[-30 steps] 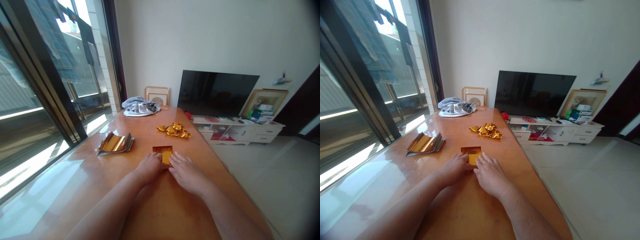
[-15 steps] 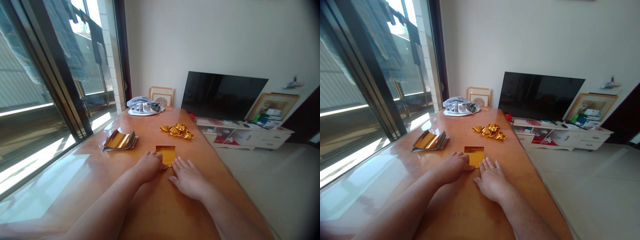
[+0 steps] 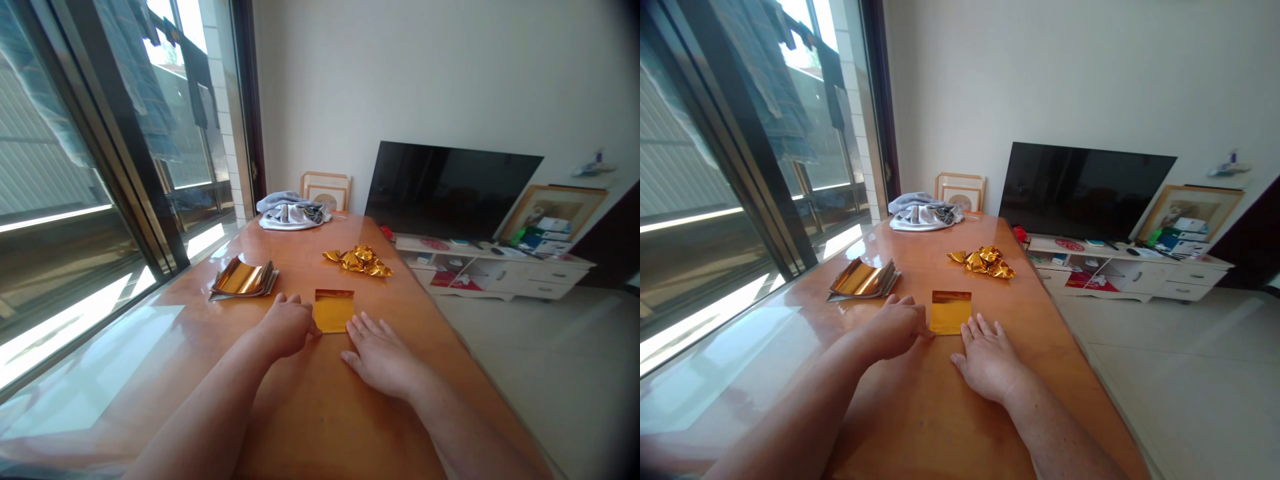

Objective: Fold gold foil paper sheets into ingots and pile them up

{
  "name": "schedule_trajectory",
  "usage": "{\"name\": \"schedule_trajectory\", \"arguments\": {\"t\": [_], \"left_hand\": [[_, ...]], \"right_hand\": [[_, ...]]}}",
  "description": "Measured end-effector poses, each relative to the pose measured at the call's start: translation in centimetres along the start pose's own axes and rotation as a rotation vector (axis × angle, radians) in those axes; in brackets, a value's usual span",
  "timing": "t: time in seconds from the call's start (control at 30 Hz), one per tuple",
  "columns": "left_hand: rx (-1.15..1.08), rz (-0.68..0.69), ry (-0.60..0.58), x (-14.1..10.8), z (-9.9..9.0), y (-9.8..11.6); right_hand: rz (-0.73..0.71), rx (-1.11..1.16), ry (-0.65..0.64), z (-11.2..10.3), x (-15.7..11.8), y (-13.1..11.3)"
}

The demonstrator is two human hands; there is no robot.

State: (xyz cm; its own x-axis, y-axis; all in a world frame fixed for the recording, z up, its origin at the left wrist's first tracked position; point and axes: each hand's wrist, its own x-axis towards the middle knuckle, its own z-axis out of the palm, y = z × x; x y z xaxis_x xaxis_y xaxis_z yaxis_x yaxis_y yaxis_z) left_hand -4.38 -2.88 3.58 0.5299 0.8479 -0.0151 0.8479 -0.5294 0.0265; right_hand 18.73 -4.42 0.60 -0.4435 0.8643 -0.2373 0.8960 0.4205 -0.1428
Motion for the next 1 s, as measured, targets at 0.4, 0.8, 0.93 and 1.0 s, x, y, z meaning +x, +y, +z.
{"name": "schedule_trajectory", "arguments": {"t": [0.4,0.8,0.93,1.0], "left_hand": [[0.010,0.087,0.141,1.3,1.5,3.3],[-0.032,0.117,-0.004,0.8,0.7,3.5],[-0.036,0.120,-0.009,0.8,0.4,3.7],[-0.038,0.114,0.000,0.8,0.5,3.8]], "right_hand": [[-0.014,0.028,0.000,-0.4,-0.3,-0.2],[0.003,0.015,-0.012,-0.7,-0.6,1.1],[0.009,0.011,0.065,-1.3,-0.4,1.6],[0.007,0.065,0.216,-1.7,-0.1,1.4]]}}
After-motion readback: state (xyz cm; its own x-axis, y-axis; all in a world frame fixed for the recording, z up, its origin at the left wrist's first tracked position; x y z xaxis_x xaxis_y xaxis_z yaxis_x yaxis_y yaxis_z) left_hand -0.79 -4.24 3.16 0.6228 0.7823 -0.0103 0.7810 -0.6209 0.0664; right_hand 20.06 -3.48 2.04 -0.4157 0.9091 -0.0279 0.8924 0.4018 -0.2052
